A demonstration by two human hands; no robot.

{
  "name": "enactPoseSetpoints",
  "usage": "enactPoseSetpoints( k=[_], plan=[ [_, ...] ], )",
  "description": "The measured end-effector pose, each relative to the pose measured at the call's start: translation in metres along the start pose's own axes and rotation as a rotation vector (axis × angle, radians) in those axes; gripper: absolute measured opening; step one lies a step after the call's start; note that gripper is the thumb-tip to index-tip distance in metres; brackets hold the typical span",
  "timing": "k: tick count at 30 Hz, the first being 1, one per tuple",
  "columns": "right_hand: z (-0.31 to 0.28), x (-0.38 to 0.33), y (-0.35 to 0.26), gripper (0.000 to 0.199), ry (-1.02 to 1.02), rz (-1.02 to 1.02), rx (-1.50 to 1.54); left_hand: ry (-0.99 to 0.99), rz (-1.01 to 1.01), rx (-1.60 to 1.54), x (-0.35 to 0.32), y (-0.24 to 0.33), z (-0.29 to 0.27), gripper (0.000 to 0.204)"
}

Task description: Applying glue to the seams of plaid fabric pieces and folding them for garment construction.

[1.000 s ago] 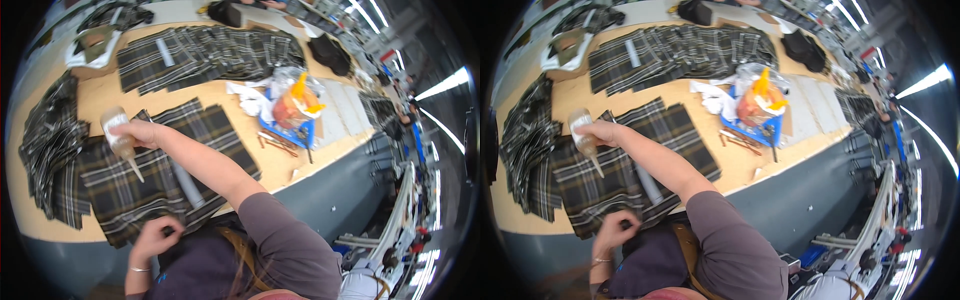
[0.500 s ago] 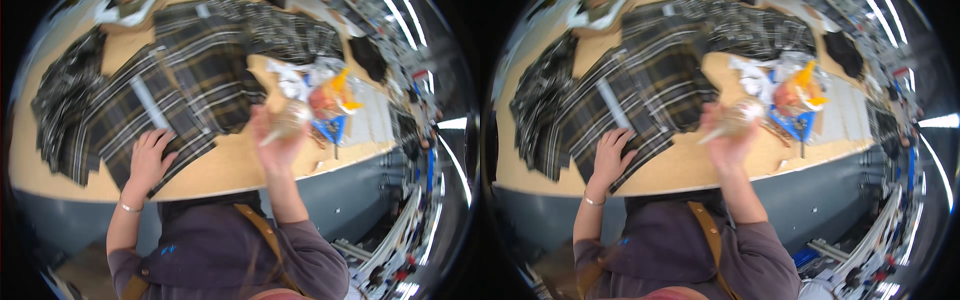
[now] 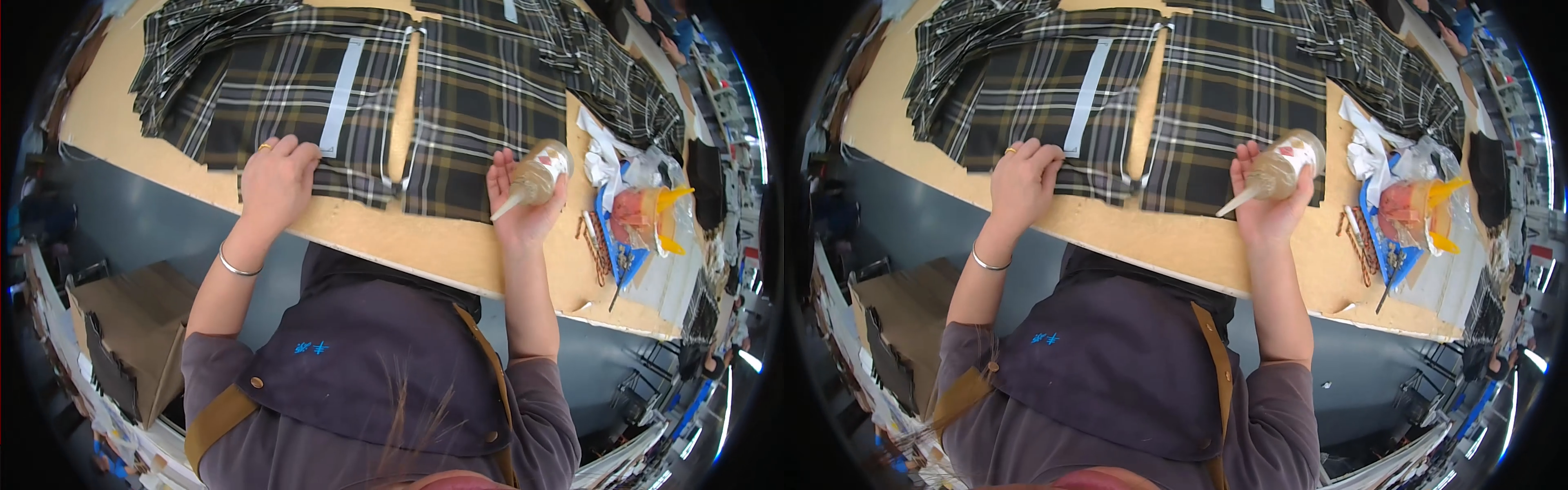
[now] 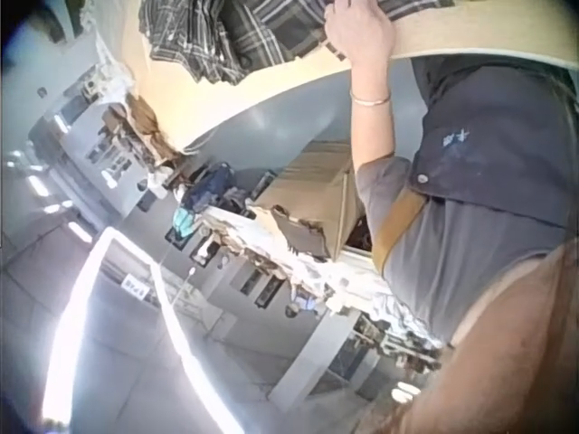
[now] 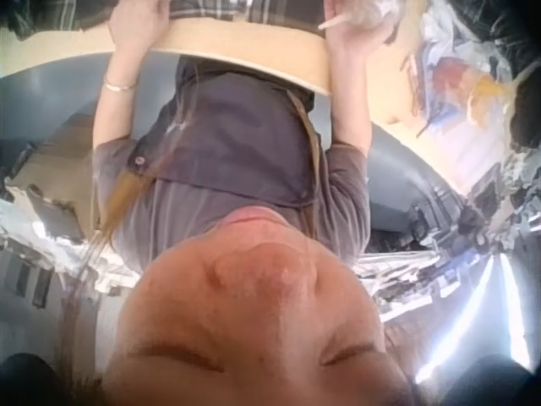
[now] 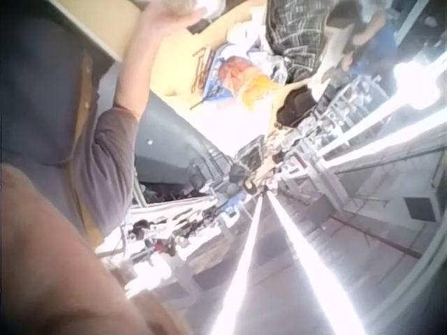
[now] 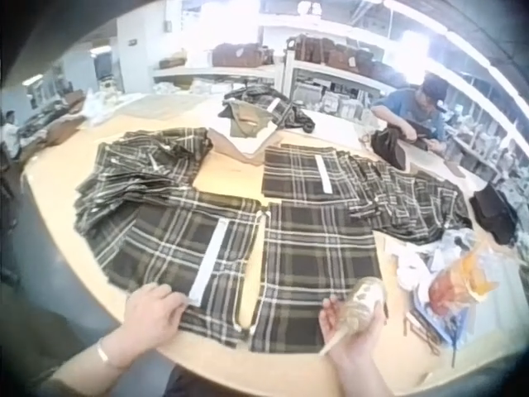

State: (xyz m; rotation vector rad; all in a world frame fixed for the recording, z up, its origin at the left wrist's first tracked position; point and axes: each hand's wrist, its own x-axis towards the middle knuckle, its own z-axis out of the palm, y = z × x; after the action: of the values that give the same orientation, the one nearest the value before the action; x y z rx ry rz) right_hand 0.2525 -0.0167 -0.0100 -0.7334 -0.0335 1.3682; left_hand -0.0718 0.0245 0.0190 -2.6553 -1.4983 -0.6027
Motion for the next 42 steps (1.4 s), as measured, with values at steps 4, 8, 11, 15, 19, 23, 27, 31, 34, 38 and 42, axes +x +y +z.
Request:
enactPoseSetpoints(
  k=[4, 8, 11, 15, 19, 23, 27, 31, 34, 38, 42],
  plan=[
    [-0.002, -0.011, -0.003, 0.068, 0.03, -0.036, 0.099, -0.132, -0.483, -0.281, -0.015, 0.015, 0.007, 0.02],
    [-0.009, -0.022, 0.005, 0.067, 0.038, -0.132, 0.028, -0.083, -0.624, -0.86, -0.014, 0.066, -0.01, 0.04],
    [-0.007, -0.025, 0.005, 0.068, 0.031, -0.136, 0.027, -0.059, -0.254, -0.561, -0.02, 0.066, -0.004, 0.043],
    [-0.006, -0.025, 0.005, 0.069, 0.055, -0.129, 0.03, -0.069, -0.137, -0.307, -0.026, 0.06, 0.008, 0.029],
    [-0.007, -0.027, 0.006, 0.069, 0.052, -0.137, 0.031, -0.196, -0.451, -0.593, -0.026, 0.067, 0.002, 0.024],
    [-0.007, -0.027, 0.007, 0.069, 0.066, -0.138, 0.031, -0.111, -1.064, -1.689, -0.01, 0.092, -0.008, 0.026],
    [-0.008, -0.027, 0.006, 0.069, 0.051, -0.134, 0.033, -0.028, -0.881, -1.849, -0.011, 0.089, 0.018, 0.024],
    [-0.028, -0.022, 0.003, 0.065, -0.119, -0.133, 0.021, -0.114, -0.693, -1.38, -0.017, 0.085, 0.034, 0.022],
    [-0.01, -0.033, 0.016, 0.064, -0.061, -0.211, -0.057, -0.067, -0.696, -1.507, -0.018, 0.083, 0.035, 0.022],
    [-0.026, -0.036, 0.037, 0.076, -0.252, -0.338, -0.27, -0.091, -0.711, -1.568, -0.018, 0.081, 0.032, 0.023],
    [-0.005, -0.035, 0.052, 0.093, -0.301, -0.438, -0.45, -0.066, -0.716, -1.61, -0.022, 0.079, 0.034, 0.025]
  ],
)
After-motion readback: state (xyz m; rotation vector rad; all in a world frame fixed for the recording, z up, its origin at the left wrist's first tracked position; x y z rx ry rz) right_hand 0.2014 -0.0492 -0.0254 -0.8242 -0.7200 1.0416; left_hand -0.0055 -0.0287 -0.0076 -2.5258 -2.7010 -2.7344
